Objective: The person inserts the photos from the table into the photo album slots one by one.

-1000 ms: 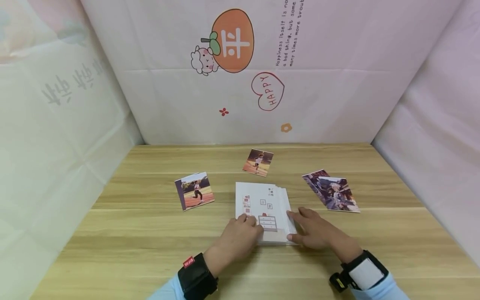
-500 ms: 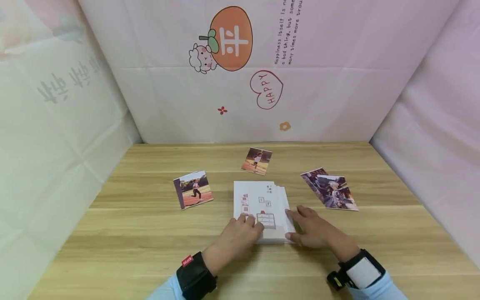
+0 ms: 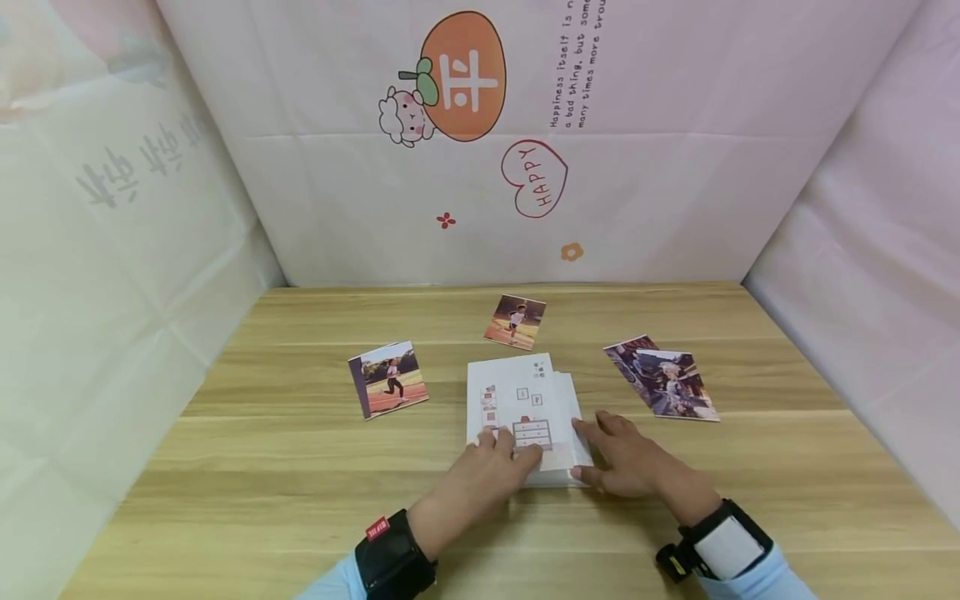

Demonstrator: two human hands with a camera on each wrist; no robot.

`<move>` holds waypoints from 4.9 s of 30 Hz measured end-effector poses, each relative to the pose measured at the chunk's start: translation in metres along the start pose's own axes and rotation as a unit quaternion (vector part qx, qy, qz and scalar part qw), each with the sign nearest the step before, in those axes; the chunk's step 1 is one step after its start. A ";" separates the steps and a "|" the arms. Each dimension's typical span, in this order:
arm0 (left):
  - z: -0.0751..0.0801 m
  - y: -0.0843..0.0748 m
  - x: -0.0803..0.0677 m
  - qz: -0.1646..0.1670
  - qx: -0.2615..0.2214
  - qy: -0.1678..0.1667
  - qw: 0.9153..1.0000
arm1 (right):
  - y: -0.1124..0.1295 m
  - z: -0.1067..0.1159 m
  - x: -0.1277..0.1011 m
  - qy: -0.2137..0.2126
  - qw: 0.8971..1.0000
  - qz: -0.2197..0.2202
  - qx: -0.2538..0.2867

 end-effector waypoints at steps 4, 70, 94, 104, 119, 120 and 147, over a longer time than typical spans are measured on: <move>0.001 -0.003 0.004 0.003 -0.002 0.002 1.000 | -0.001 0.000 0.000 0.000 1.000 0.000 0.002; 0.084 0.040 -0.007 0.086 -0.153 -0.270 0.947 | 0.000 -0.001 -0.001 -0.003 1.000 0.005 -0.006; 0.082 0.092 -0.043 0.278 -0.305 -0.241 0.878 | 0.000 0.000 -0.002 0.012 1.000 -0.001 0.007; 0.079 0.108 -0.056 0.339 -0.341 -0.200 0.853 | 0.000 -0.002 -0.001 0.014 1.000 0.001 0.002; 0.067 0.123 -0.075 0.399 -0.388 -0.135 0.820 | 0.000 -0.002 -0.003 0.008 1.000 0.009 0.004; 0.067 0.124 -0.076 0.402 -0.388 -0.133 0.819 | 0.000 -0.001 -0.003 0.009 1.000 0.009 0.006; 0.050 0.141 -0.103 0.445 -0.386 -0.097 0.802 | 0.000 -0.002 -0.001 0.008 1.000 0.012 0.007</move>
Point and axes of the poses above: each hand's wrist, its own x-axis towards the middle knuckle, its own z-axis out of the back of the hand, y = z × x, the point moved 7 cm from there along x, towards the middle knuckle
